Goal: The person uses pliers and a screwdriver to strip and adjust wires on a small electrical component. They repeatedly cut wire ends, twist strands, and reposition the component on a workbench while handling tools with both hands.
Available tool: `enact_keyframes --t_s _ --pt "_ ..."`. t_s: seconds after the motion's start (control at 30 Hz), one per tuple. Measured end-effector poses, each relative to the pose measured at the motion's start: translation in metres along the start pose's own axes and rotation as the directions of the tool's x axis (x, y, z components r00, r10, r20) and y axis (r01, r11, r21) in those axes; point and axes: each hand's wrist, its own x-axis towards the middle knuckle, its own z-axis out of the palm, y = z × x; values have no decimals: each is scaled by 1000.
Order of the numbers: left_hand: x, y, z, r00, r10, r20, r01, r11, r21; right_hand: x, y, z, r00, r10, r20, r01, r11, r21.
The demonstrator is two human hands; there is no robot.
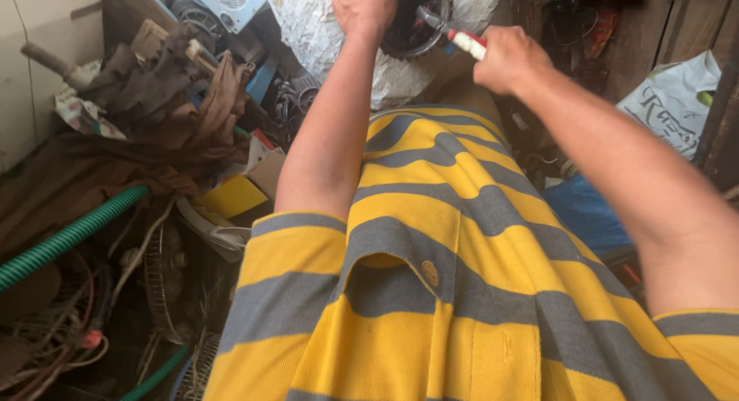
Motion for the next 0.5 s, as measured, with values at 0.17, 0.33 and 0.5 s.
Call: enact_keyframes --t_s 0.17,0.33,0.5 --pt "-17 5 -6 999 33 -17 -33 999 -23 -13 -3 4 999 43 11 -44 999 31" --pt "-20 -6 7 999 36 -38 -38 996 -75 -8 10 16 995 -80 -58 82 996 45" --pt "-26 -20 15 999 41 -19 -42 997 -71 -6 21 36 995 -82 -54 87 991 97"
